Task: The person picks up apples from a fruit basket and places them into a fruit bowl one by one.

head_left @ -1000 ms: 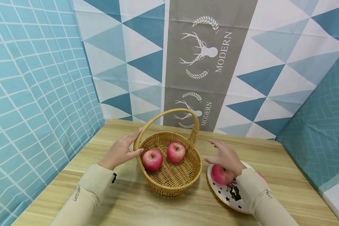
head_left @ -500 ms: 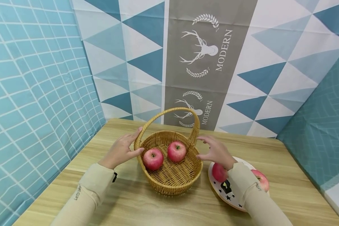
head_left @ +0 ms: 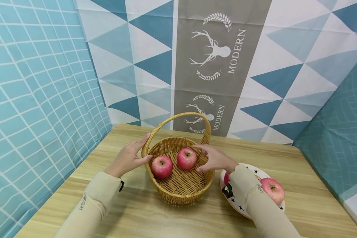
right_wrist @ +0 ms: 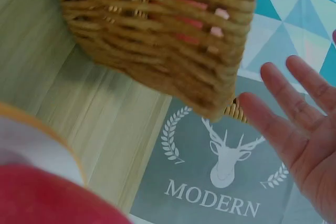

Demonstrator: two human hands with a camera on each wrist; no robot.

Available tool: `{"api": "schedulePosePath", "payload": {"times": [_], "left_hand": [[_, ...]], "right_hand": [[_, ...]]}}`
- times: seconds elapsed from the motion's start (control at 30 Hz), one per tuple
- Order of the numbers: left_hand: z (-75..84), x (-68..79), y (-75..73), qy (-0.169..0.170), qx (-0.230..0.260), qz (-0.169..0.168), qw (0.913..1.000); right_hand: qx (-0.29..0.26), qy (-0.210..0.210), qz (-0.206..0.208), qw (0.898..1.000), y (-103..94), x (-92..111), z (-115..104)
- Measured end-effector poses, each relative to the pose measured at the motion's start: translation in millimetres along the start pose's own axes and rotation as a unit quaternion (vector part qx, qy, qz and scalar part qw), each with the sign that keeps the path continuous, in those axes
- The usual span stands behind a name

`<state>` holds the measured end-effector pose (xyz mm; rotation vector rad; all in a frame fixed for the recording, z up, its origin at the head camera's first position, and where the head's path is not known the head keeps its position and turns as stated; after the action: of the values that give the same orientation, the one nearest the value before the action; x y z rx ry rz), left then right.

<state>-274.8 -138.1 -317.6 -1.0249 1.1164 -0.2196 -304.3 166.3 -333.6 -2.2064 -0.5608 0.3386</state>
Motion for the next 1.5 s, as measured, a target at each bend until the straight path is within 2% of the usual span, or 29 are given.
{"api": "schedulePosePath", "payload": {"times": [0.3,0.6,0.73,0.87,0.93,1.03,1.1,1.17,1.23,1.33,1.43,1.5], "left_hand": [[0.5,1.1,-1.9,0.002,-0.001,0.004,1.0],[2.4,0.3,-2.9,0.004,-0.003,0.002,1.0],[2.6,0.4,-2.9,-0.001,-0.005,0.001,1.0],[3.1,0.6,-2.8,0.004,-0.007,0.0,1.0],[3.3,1.1,-2.9,0.006,-0.008,0.001,1.0],[3.5,2.2,-3.3,0.006,-0.005,0.006,1.0],[3.1,2.9,-3.3,0.002,-0.005,0.006,1.0],[2.9,3.2,-3.1,0.0,-0.006,0.005,1.0],[2.4,3.2,-2.7,-0.004,-0.005,0.002,1.0],[2.4,2.4,-2.4,-0.008,-0.003,-0.002,1.0],[2.2,1.5,-2.4,-0.01,-0.001,-0.006,0.9999],[1.9,1.3,-2.2,-0.009,-0.003,-0.008,0.9999]], "right_hand": [[0.024,0.012,-0.076,0.997,7.9,-23.8,-12.4],[0.059,0.068,-0.084,0.992,15.3,-39.4,-14.0],[0.067,0.083,-0.091,0.99,13.6,-43.5,-15.0],[0.1,0.092,-0.104,0.985,9.3,-46.5,-17.4],[0.102,0.106,-0.103,0.984,7.0,-48.7,-19.1],[0.055,0.173,-0.084,0.98,4.4,-52.8,-18.7],[-0.01,0.239,-0.069,0.968,4.1,-54.2,-15.4],[-0.083,0.301,-0.06,0.948,5.9,-54.2,-10.6],[-0.139,0.341,-0.057,0.928,9.0,-53.5,-5.5],[-0.2,0.377,-0.065,0.902,15.5,-52.7,1.2],[-0.245,0.39,-0.062,0.885,21.3,-52.9,4.2],[-0.257,0.393,-0.06,0.881,25.1,-53.5,4.4]]}}
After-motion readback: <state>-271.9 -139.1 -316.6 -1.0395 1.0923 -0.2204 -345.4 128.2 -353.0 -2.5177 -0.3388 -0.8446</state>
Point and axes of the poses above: each hand's wrist, its own x-axis away from the middle knuckle, its own y-axis out of the palm, z = x × y, the point moved 4 cm from there along -x, towards the middle knuckle, and after that the axes turned 13 degrees about y, right-handed, at the moved point
